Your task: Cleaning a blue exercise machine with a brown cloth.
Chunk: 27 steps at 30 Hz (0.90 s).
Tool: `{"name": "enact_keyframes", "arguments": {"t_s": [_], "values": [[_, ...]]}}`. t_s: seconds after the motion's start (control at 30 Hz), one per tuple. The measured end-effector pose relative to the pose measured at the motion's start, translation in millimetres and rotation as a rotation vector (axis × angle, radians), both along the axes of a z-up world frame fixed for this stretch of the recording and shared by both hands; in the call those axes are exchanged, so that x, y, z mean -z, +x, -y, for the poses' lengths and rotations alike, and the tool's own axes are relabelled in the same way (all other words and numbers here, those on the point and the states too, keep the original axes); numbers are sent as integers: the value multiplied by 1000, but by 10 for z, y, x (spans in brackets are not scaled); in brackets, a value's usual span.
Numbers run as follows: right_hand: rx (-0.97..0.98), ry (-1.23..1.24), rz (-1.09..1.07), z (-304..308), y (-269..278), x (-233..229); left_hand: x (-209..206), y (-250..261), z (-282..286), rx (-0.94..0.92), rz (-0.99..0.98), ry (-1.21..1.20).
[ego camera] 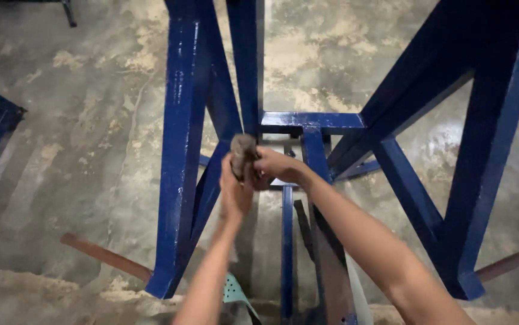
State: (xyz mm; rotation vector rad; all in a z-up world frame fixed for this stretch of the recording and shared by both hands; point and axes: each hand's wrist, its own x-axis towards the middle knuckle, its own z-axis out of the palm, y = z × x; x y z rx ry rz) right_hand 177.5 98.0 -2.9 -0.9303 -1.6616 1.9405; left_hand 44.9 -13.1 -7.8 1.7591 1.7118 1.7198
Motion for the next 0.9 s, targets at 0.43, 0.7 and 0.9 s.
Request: {"name": "enact_keyframes", "arguments": {"t_s": [0.43, 0.7, 0.9], "values": [[-263, 679, 1112, -897, 236, 1380, 2796, 277, 168, -72, 1242, -740], [-497, 454, 879, -740, 181, 889, 2113, 517, -715, 291, 1722, -380], [93, 537, 1066, -783, 158, 829, 3040, 675, -1320, 558, 1501, -217]]}}
